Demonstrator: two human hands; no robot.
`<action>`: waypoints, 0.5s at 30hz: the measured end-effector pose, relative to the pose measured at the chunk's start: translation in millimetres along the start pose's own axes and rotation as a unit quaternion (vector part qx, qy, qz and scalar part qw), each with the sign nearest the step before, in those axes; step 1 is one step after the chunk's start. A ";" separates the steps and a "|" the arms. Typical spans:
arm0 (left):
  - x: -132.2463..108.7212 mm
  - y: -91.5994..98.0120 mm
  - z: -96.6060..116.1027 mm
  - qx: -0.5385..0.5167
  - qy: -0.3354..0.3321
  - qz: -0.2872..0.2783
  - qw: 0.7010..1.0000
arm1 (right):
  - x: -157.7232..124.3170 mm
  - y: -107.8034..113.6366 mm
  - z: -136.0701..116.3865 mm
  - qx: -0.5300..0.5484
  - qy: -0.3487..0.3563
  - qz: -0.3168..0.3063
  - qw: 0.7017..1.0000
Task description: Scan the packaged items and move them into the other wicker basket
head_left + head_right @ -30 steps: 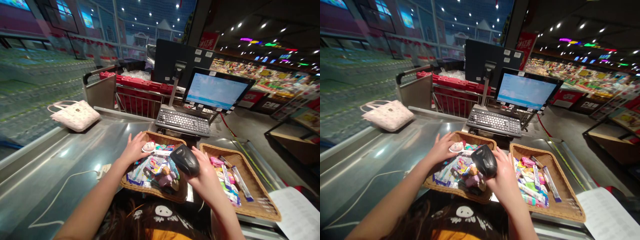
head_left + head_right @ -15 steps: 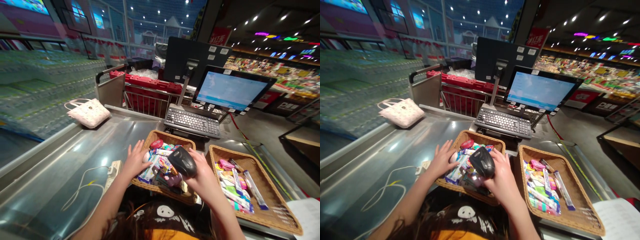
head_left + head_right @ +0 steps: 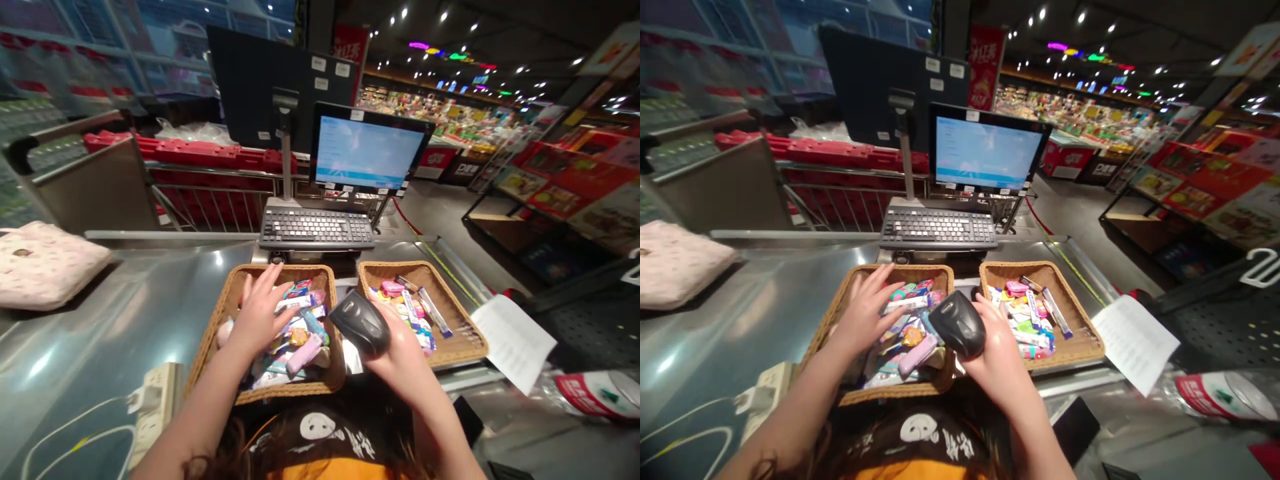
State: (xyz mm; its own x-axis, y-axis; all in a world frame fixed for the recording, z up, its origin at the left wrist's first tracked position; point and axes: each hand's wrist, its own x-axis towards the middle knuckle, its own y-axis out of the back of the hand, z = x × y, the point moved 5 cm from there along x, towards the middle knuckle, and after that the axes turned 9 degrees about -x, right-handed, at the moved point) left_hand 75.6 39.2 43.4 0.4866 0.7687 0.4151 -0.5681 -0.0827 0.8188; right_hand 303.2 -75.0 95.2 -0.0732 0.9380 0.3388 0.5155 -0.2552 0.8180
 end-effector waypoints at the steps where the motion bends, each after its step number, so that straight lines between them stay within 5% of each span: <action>1: 11.3 -7.1 10.8 -0.010 -0.014 -0.007 1.000 | -4.2 10.1 10.3 -0.015 -0.018 0.016 1.000; 7: 74.1 -74.8 85.3 -0.077 -0.108 -0.096 0.987 | -31.6 69.2 74.1 -0.092 -0.089 0.089 0.988; 15: 114.4 -213.4 182.4 -0.077 -0.264 -0.287 0.918 | -58.6 111.3 138.5 -0.136 -0.174 0.142 0.965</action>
State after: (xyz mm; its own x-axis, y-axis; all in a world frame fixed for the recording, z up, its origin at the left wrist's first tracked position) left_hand 373.5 29.1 -11.5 0.9657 0.2393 0.1012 -0.1851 0.3607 0.9141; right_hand 483.2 -125.9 102.0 0.3535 0.8307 0.4301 0.2253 -0.5219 0.8227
